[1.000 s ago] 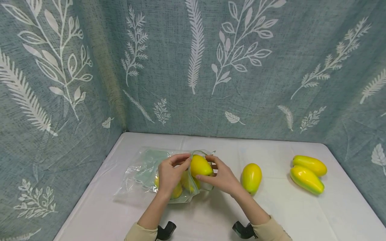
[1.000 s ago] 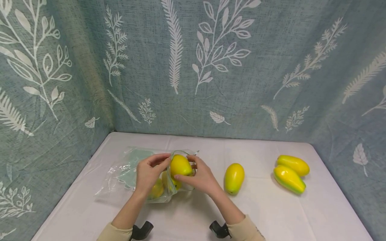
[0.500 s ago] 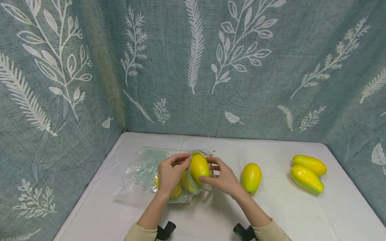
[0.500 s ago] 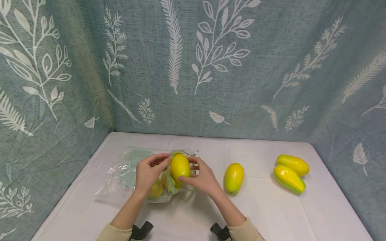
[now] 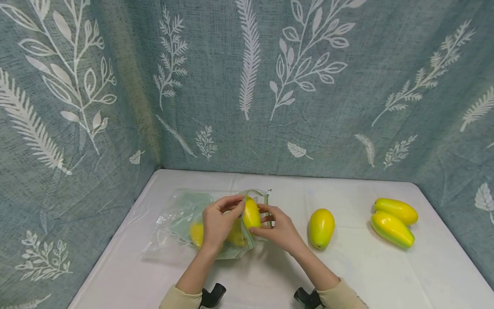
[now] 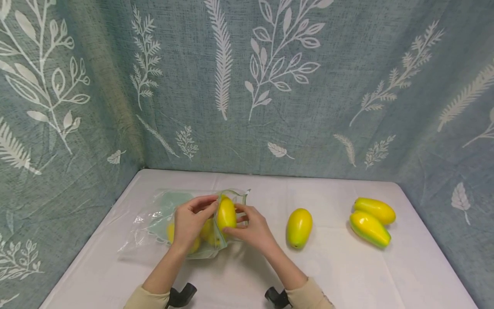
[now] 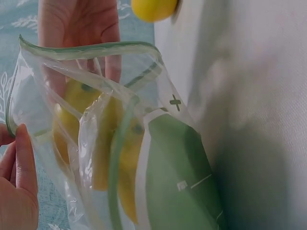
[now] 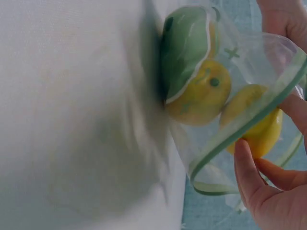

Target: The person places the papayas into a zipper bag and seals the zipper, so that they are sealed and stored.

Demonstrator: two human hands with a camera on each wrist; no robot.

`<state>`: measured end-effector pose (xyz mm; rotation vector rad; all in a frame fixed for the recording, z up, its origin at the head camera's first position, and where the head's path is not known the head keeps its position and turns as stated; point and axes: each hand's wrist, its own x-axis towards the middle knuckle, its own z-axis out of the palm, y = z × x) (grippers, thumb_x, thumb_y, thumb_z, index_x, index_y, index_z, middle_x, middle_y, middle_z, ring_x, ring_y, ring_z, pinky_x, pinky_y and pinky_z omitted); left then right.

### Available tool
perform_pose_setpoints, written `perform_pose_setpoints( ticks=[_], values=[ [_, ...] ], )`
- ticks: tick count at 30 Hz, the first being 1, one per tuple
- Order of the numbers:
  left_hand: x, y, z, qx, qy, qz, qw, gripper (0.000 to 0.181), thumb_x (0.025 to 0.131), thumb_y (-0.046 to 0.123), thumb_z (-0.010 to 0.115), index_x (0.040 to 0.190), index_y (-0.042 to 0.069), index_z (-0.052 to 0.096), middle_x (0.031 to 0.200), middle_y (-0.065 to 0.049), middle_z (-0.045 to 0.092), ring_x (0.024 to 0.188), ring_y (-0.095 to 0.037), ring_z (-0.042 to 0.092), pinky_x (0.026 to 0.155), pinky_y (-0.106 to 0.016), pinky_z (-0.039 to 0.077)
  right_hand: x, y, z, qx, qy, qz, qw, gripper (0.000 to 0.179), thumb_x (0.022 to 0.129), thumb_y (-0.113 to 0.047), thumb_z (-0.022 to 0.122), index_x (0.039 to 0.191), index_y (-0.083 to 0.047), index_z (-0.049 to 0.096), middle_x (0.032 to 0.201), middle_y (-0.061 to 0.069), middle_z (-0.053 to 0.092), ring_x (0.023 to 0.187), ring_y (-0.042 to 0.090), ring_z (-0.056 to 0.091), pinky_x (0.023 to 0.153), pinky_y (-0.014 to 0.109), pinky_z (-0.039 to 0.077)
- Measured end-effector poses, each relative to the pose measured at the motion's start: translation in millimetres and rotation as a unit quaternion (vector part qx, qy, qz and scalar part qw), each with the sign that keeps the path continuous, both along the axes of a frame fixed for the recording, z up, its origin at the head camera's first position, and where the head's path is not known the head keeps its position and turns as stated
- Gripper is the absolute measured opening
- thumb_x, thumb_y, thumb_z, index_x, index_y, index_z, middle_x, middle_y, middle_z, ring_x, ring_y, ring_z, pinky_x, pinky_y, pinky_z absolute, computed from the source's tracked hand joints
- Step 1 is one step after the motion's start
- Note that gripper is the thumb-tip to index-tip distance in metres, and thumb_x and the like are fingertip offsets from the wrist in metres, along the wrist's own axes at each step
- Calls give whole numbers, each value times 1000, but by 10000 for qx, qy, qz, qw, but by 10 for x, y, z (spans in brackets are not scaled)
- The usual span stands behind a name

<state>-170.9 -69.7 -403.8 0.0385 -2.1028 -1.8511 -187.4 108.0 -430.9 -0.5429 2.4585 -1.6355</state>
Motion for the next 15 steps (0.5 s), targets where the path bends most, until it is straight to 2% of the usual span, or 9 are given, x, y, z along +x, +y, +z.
perform_pose_setpoints(
  ticks=[5, 12, 14, 15],
  values=[
    [18, 30, 42, -44, -118, 41, 9999, 15, 84, 11, 76, 99, 6, 77, 93, -7, 74, 82, -16, 67, 66, -18, 51, -2, -32, -24, -14, 107, 75, 9999, 62, 81, -20, 81, 135, -7, 53, 124, 10, 59, 100, 26, 62, 78, 30, 56],
    [167, 97, 308, -108, -275, 5, 9996, 15, 86, 4, 72, 99, -2, 75, 92, -11, 73, 83, -19, 67, 64, -18, 51, -11, -52, -49, -67, 66, 211, 9997, 55, 82, -17, 79, 132, -10, 57, 124, 11, 61, 100, 24, 64, 74, 29, 56],
    [188, 104, 338, -113, -279, 12, 9995, 15, 86, 4, 72, 100, -2, 75, 92, -11, 73, 83, -19, 67, 64, -18, 51, -13, -50, -55, -68, 2, 329, 9994, 55, 84, -18, 77, 135, -11, 57, 125, 10, 61, 101, 23, 64, 74, 28, 56],
    [167, 97, 295, -96, -279, 16, 9996, 16, 86, 6, 72, 100, 0, 75, 92, -10, 74, 83, -18, 67, 64, -18, 51, -14, -50, -59, -56, -38, 380, 9993, 55, 85, -18, 76, 135, -12, 56, 125, 10, 61, 102, 23, 64, 74, 27, 56]
  ],
)
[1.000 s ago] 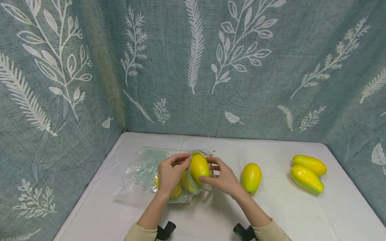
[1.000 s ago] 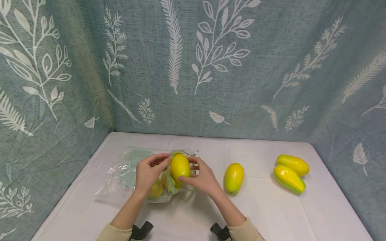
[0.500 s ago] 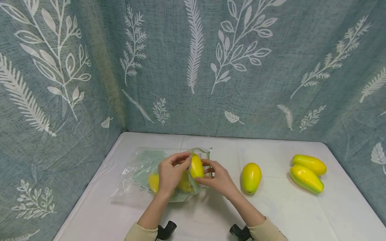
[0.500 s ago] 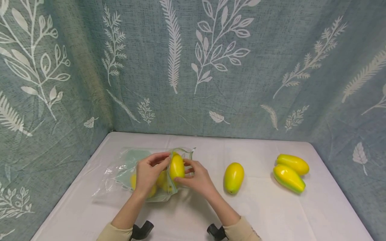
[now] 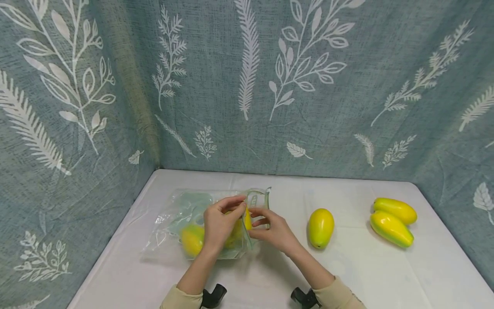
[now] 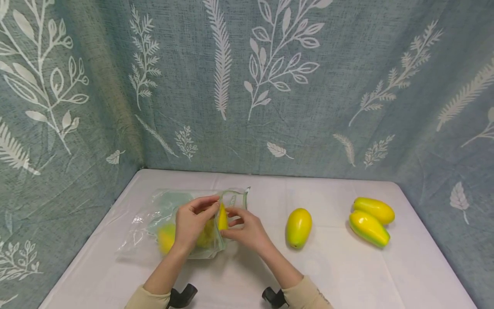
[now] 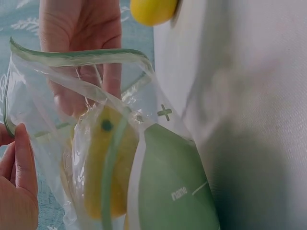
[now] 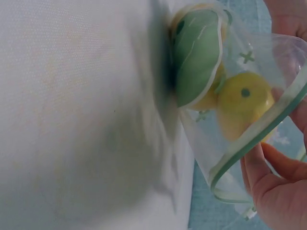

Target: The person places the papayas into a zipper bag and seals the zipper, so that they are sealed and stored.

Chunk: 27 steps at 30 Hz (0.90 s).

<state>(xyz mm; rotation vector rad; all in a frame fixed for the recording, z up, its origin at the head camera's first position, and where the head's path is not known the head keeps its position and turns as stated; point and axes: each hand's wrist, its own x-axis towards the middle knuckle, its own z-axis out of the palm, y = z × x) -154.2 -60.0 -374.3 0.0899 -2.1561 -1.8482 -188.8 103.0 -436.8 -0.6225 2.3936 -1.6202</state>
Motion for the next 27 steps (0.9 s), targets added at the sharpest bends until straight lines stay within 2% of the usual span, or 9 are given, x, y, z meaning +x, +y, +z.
perform_pose_setpoints(
  ticks=[6, 11, 17, 23, 27],
  values=[
    [-170, -61, -307, 69, 59, -33, 10000, 15, 84, 14, 76, 99, 10, 78, 90, -3, 74, 82, -15, 68, 66, -21, 54, 6, 25, 0, 101, -127, 48, 9999, 51, 88, -24, 74, 135, -13, 58, 127, 8, 62, 102, 20, 64, 73, 26, 55],
    [-168, -66, -312, 113, 53, -47, 9999, 15, 85, 14, 76, 99, 9, 77, 92, -4, 74, 82, -17, 68, 67, -23, 55, 17, 94, 33, 159, -306, -131, 9993, 53, 88, -30, 74, 135, -12, 58, 128, 9, 61, 104, 21, 63, 75, 31, 54],
    [-148, -49, -278, 115, 10, 7, 9999, 17, 85, 12, 75, 101, 5, 76, 97, -7, 74, 84, -16, 67, 68, -19, 54, 12, 203, 33, 185, -318, -397, 9985, 51, 87, -29, 74, 133, -12, 59, 130, 9, 60, 106, 23, 62, 78, 34, 55],
    [-101, -13, -147, 27, -110, 84, 9999, 16, 85, 4, 73, 100, -1, 75, 96, -12, 73, 83, -19, 66, 66, -17, 52, 34, 332, 60, 58, 136, -854, 9962, 48, 85, -20, 77, 129, -11, 61, 128, 7, 60, 107, 25, 61, 84, 36, 55],
    [-108, -23, -172, 32, -135, 91, 9999, 16, 85, 6, 74, 100, 1, 75, 96, -10, 73, 83, -18, 66, 66, -17, 52, 58, 459, 112, 53, 365, -1261, 9913, 50, 84, -16, 78, 130, -10, 60, 130, 6, 57, 113, 29, 57, 88, 37, 54]
  ],
)
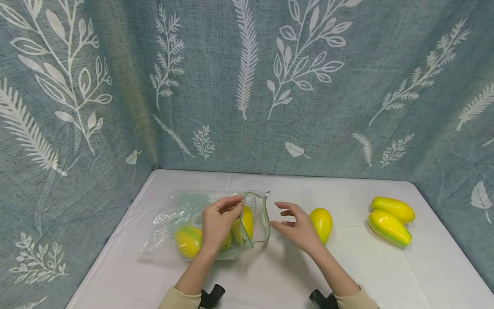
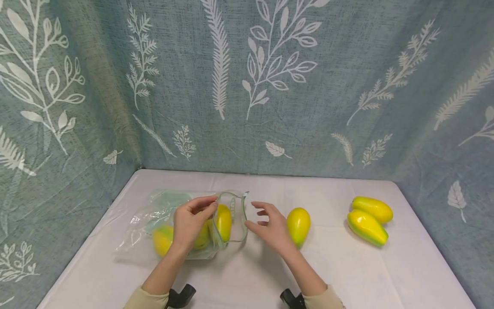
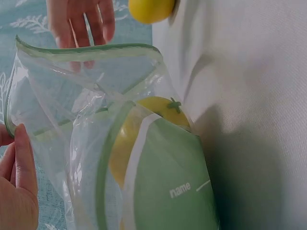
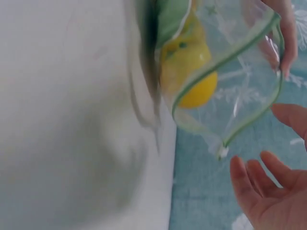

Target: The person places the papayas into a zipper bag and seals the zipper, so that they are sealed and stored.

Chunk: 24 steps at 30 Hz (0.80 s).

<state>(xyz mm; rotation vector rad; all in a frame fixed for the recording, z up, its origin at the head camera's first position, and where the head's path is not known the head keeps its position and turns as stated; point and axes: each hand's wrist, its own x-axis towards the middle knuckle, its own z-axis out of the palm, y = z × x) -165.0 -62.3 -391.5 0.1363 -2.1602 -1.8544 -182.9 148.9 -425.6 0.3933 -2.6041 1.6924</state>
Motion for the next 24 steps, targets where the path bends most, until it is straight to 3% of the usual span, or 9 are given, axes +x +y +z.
perform_pose_setpoints(
  ticks=[5, 10, 24],
  values=[
    [-37, -37, -101, 111, 116, -43, 9999, 17, 85, 13, 76, 101, 8, 77, 96, -6, 74, 84, -16, 67, 68, -19, 54, 14, 193, 54, 292, 54, -497, 9983, 57, 84, -19, 78, 135, -10, 54, 137, 9, 51, 120, 29, 51, 93, 40, 51],
    [-53, -58, -134, 170, 181, -71, 9997, 16, 84, 13, 76, 99, 9, 77, 93, -5, 74, 82, -15, 67, 68, -21, 55, 18, 378, 55, 596, 92, -900, 9941, 64, 84, -19, 78, 139, -7, 48, 140, 13, 46, 124, 32, 45, 99, 46, 45],
    [-51, -69, -130, 183, 151, -107, 9997, 13, 84, 13, 76, 97, 12, 78, 90, -2, 74, 80, -16, 69, 67, -26, 57, 13, 742, -11, 719, -160, -1297, 9888, 73, 85, -24, 77, 144, -5, 39, 145, 19, 36, 130, 35, 33, 107, 51, 37]
  ],
)
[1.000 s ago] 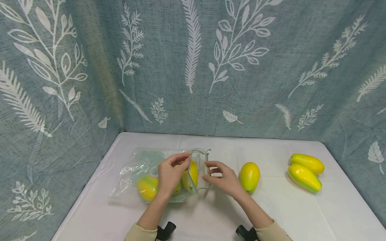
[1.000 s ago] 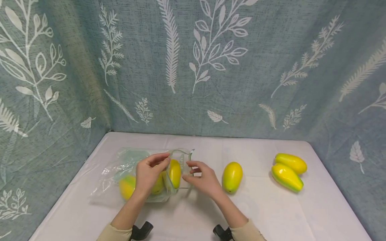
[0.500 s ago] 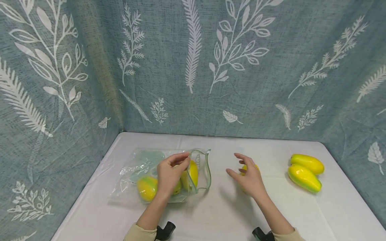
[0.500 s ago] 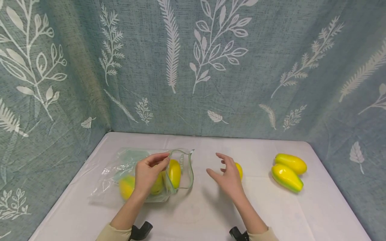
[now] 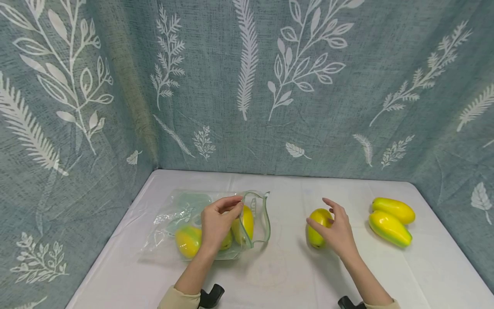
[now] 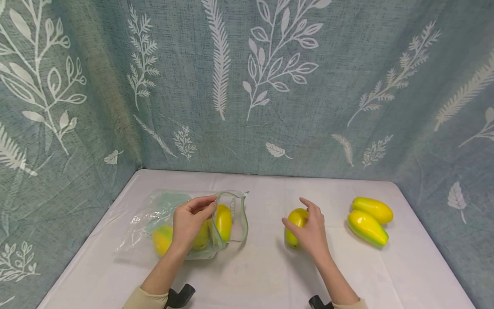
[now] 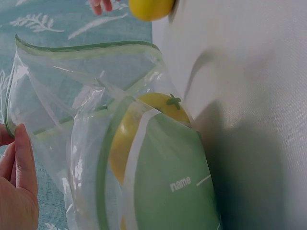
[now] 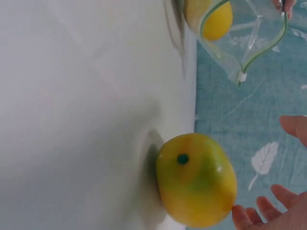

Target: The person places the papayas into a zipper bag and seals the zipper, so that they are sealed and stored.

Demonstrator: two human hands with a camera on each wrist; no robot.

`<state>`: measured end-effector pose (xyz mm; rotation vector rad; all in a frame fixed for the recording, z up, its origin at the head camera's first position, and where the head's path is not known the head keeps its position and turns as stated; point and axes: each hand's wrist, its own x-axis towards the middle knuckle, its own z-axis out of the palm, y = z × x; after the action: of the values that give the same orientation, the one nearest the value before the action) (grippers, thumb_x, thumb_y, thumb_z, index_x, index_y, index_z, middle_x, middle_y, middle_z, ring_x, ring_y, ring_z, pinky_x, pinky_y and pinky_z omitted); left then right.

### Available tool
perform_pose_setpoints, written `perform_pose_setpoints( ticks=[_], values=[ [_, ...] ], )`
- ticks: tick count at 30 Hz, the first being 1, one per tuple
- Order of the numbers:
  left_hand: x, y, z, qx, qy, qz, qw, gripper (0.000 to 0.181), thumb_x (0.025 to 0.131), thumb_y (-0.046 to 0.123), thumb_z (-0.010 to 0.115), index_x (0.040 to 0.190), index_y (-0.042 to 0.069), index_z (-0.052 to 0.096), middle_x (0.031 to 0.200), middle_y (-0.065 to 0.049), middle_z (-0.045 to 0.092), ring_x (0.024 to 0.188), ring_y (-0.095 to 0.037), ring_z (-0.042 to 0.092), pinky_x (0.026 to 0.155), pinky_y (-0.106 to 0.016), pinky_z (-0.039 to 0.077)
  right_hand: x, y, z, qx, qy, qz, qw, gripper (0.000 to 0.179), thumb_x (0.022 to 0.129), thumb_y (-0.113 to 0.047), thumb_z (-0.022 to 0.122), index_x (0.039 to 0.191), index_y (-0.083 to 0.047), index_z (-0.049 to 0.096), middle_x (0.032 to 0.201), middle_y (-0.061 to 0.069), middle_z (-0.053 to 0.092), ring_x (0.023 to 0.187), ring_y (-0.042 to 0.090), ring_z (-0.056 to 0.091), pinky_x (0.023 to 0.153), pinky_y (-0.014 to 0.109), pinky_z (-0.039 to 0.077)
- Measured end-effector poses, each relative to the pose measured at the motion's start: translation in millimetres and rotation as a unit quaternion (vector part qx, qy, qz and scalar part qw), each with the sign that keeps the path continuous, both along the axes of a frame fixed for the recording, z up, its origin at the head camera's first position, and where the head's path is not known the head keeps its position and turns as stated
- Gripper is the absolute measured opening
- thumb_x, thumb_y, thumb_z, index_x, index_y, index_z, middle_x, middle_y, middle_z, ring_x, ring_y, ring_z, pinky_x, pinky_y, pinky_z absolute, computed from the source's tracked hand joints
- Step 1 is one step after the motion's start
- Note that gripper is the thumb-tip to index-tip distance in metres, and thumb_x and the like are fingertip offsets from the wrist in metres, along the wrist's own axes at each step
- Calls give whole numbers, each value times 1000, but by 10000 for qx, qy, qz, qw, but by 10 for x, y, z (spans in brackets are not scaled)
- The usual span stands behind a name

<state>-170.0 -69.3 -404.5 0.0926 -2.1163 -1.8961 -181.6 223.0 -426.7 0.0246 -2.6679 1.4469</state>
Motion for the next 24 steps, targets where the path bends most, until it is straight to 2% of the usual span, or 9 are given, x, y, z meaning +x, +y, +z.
perform_pose_setpoints(
  ticks=[10, 19, 24],
  values=[
    [-10, 9, 0, -44, 5, 28, 10000, 13, 84, 13, 76, 97, 11, 78, 91, -2, 74, 80, -15, 68, 68, -26, 56, 7, 144, -77, 218, -98, -26, 9997, 74, 86, -24, 76, 144, -2, 37, 145, 22, 34, 128, 39, 34, 105, 53, 37],
    [-6, -4, 3, -70, -1, 25, 10000, 13, 84, 13, 75, 97, 11, 78, 91, -3, 74, 80, -16, 68, 68, -24, 56, 27, 213, -166, 370, -720, 104, 9967, 85, 84, -27, 76, 148, 1, 29, 147, 28, 26, 130, 44, 33, 102, 57, 39],
    [-7, 0, -3, -71, -29, 19, 10000, 16, 85, 13, 75, 100, 8, 77, 93, -6, 74, 80, -15, 68, 68, -22, 55, 19, 224, -230, 483, -881, 195, 9947, 92, 82, -30, 78, 149, 2, 25, 147, 30, 26, 127, 44, 37, 96, 58, 42]
  ],
)
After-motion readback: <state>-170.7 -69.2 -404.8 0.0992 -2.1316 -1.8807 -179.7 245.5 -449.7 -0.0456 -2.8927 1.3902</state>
